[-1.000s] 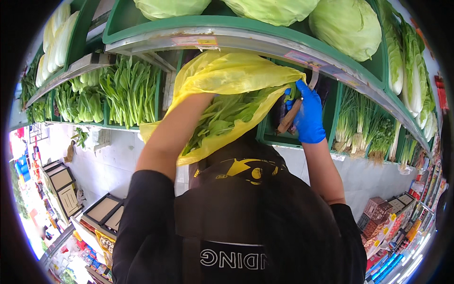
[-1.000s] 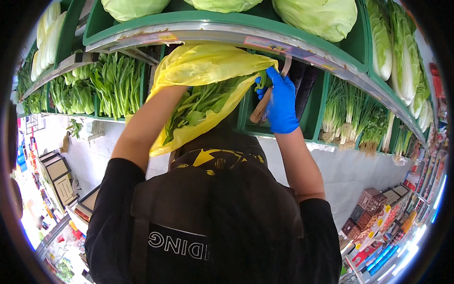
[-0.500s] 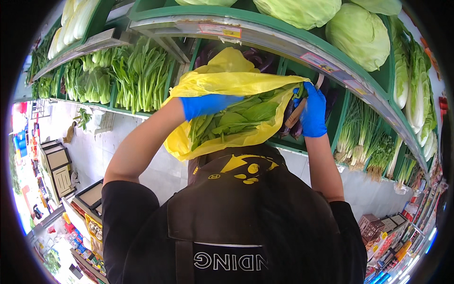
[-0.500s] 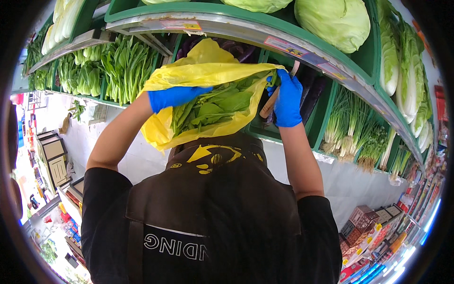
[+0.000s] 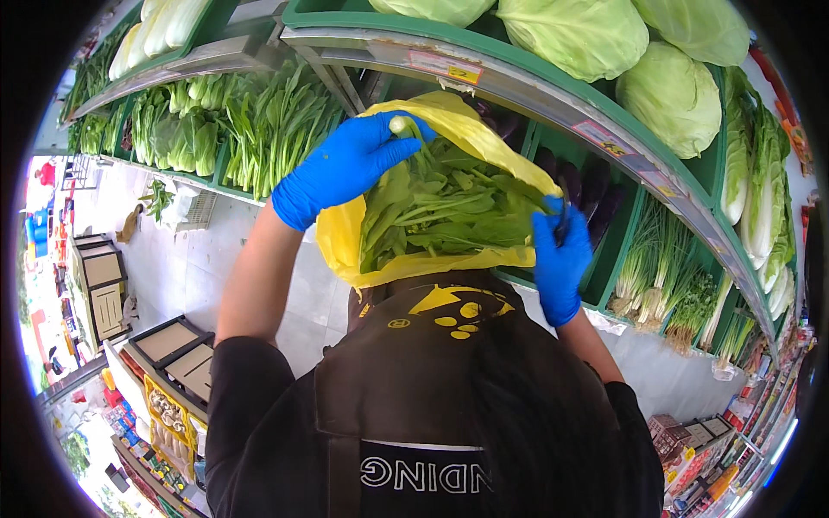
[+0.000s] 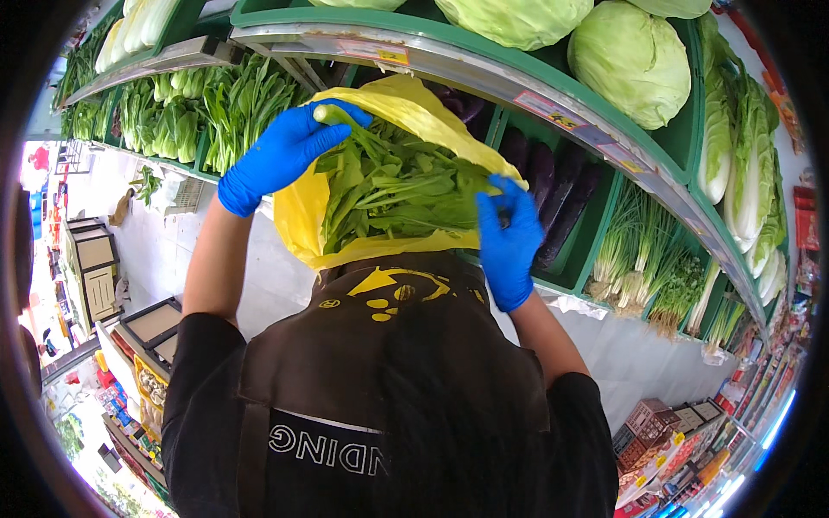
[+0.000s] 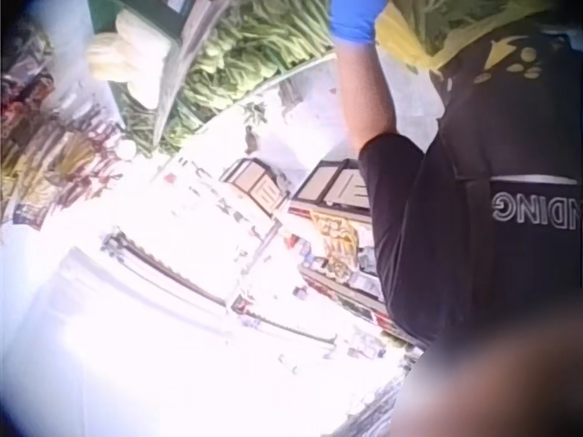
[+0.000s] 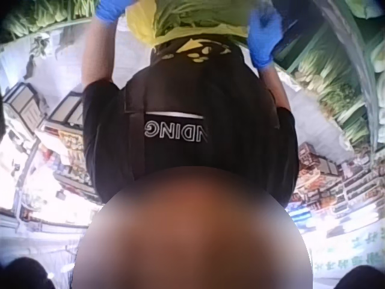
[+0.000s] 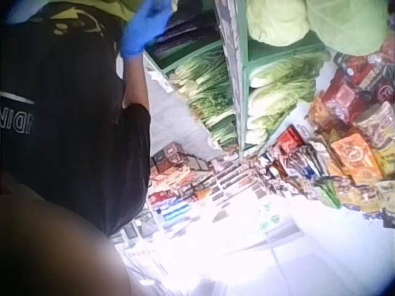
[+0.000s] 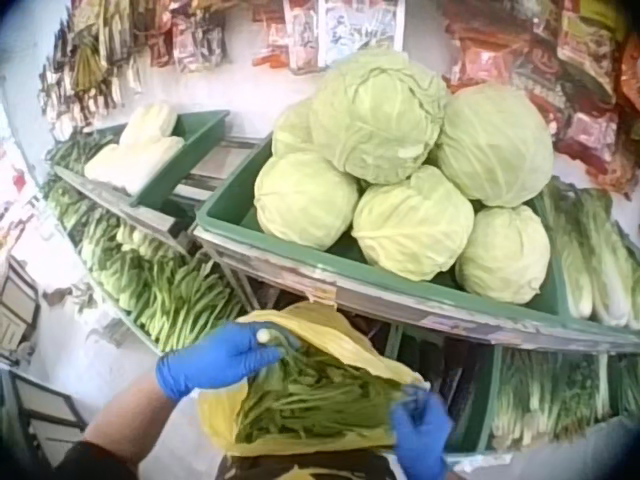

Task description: The person selects leafy green vegetables from a refrigerated display, trims the stems with a knife, and places the trimmed vegetables into a yellow plastic bag. The person repeats this process for several bunches of greens.

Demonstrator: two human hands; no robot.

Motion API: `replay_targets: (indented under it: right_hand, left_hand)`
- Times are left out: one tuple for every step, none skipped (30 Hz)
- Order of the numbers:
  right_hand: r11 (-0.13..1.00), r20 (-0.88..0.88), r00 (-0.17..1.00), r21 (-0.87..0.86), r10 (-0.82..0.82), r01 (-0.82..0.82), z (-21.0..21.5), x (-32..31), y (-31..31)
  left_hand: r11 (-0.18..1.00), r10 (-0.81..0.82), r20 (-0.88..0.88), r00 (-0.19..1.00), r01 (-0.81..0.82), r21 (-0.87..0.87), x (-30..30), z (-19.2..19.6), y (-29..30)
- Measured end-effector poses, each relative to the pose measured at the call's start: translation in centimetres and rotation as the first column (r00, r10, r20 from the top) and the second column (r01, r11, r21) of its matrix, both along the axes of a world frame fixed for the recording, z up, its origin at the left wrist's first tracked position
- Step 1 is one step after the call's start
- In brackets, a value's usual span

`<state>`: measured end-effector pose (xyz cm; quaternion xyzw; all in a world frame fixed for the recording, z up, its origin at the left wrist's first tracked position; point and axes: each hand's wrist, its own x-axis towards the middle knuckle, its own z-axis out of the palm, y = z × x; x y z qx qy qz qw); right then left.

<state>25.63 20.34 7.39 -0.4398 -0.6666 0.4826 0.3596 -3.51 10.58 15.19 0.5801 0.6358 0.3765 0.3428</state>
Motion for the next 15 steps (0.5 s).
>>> replay_targets:
  right_hand:
    - [0.99,0.044,0.995,0.098,0.094,-0.098,0.4,-0.5,-1.1]
    - [0.962,0.095,0.979,0.193,0.178,-0.193,0.6,-0.9,-1.7]
    - [0.913,0.159,0.947,0.264,0.277,-0.312,0.2,-1.2,-1.3]
    - [0.844,0.231,0.901,0.324,0.367,-0.427,-0.8,-1.7,-0.6]
    - [0.759,0.304,0.842,0.371,0.445,-0.535,-1.7,-2.2,0.0]
    - [0.767,0.306,0.833,0.333,0.461,-0.548,-2.8,-2.9,0.7]
    - [0.774,0.308,0.823,0.295,0.478,-0.56,-4.0,-3.6,1.3]
    - [0.774,0.307,0.809,0.259,0.501,-0.578,-4.2,-4.6,1.7]
    - [0.814,0.361,0.81,0.189,0.462,-0.549,-3.9,-4.8,1.8]
    - [0.834,0.37,0.809,0.138,0.457,-0.534,-3.1,-4.7,2.0]
    - [0.838,0.293,0.833,0.152,0.469,-0.525,-2.2,-5.5,2.3]
    - [0.847,0.22,0.855,0.162,0.469,-0.506,-1.2,-6.0,2.6]
    - [0.791,0.164,0.866,0.354,0.472,-0.499,-0.8,-7.2,3.2]
    - [0.806,0.176,0.836,0.222,0.52,-0.549,-0.5,-8.3,4.0]
    - [0.808,0.194,0.804,0.077,0.563,-0.584,-0.3,-8.9,4.5]
  left_hand:
    - [1.0,0.012,0.024,1.0,-0.013,0.029,0.1,-0.7,-0.3]
    - [0.998,0.019,0.046,0.999,-0.022,0.059,0.1,-1.1,-0.5]
    - [0.998,0.003,0.109,0.994,-0.01,0.069,0.1,-1.2,-0.7]
    - [0.995,0.038,0.175,0.984,-0.054,0.089,0.1,-1.2,-1.1]
    - [0.989,0.073,0.239,0.968,-0.101,0.104,0.1,-1.0,-1.5]
    - [0.982,0.103,0.302,0.948,-0.145,0.119,0.2,-0.8,-1.8]
    - [0.969,0.145,0.402,0.904,-0.213,0.128,0.1,-0.6,-2.3]
    - [0.957,0.184,0.441,0.878,-0.263,0.124,-0.1,-0.3,-3.0]
    - [0.942,0.222,0.48,0.849,-0.313,0.119,-0.3,0.0,-3.6]
    - [0.925,0.257,0.517,0.816,-0.362,0.112,-0.5,0.2,-4.1]
    - [0.909,0.289,0.521,0.803,-0.401,0.113,-0.6,0.2,-4.5]
    - [0.889,0.308,0.527,0.792,-0.437,0.136,-0.7,0.5,-4.8]
    - [0.868,0.326,0.534,0.78,-0.471,0.158,-0.9,0.8,-5.1]
    - [0.844,0.343,0.546,0.765,-0.506,0.179,-0.7,0.8,-5.3]
    - [0.826,0.38,0.505,0.775,-0.53,0.191,-0.6,1.5,-5.6]
